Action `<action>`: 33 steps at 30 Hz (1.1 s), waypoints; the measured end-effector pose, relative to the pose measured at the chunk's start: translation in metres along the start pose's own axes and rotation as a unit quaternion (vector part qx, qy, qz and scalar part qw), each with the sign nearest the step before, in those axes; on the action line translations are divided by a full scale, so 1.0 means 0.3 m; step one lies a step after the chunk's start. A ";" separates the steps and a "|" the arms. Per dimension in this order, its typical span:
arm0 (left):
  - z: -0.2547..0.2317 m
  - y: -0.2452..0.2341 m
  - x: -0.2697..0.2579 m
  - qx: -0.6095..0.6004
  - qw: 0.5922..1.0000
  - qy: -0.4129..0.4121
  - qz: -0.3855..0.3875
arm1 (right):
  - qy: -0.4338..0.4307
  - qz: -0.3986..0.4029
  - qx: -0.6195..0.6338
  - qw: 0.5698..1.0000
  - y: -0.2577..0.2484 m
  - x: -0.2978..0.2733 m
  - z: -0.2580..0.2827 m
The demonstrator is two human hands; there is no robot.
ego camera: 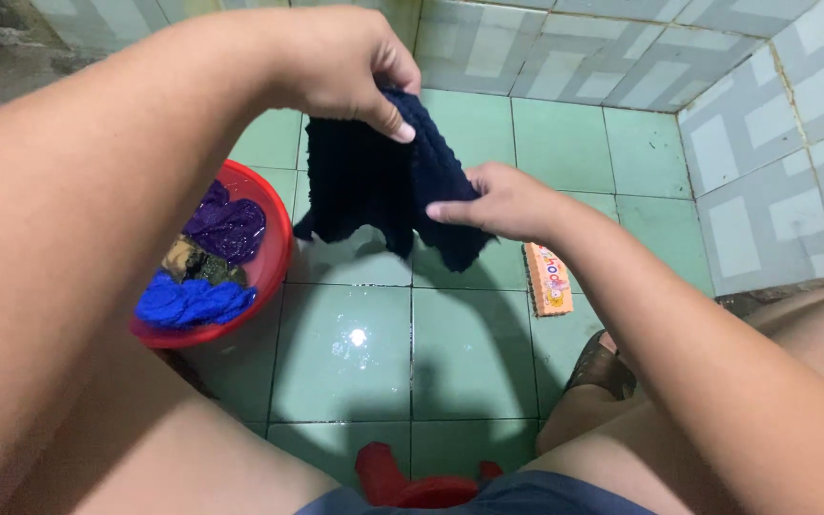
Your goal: Hand wash small pieces of cloth using a bar of soap and a basin of water on a tiled floor.
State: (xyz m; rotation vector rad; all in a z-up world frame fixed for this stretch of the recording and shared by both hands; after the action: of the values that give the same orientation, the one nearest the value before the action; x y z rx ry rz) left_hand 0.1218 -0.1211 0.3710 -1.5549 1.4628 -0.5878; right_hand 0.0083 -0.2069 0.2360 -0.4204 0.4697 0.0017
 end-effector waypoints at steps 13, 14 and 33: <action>0.193 0.132 -0.043 0.158 0.967 -0.162 0.115 | -0.032 -0.218 -0.007 0.975 -0.200 -0.013 0.012; 0.203 0.166 -0.053 0.212 0.953 -0.169 0.136 | -0.062 -0.257 0.023 0.964 -0.221 -0.025 0.033; 0.420 0.263 -0.063 0.076 0.957 -0.277 0.032 | 0.130 -0.185 -0.073 0.971 -0.318 -0.087 -0.076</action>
State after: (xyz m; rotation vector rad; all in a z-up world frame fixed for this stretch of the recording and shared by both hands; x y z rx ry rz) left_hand 0.1805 -0.0597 0.2474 -1.3963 1.0097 -0.1908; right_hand -0.0158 -0.3006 0.2665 -0.6536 0.6446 -0.3863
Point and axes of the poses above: each hand's wrist, its own x-axis towards the middle knuckle, its own y-axis out of the palm, z = x × y, the point moved 10 cm from there along x, towards the middle knuckle, and after that the axes turned 1 degree about x, right-handed, at the moved point
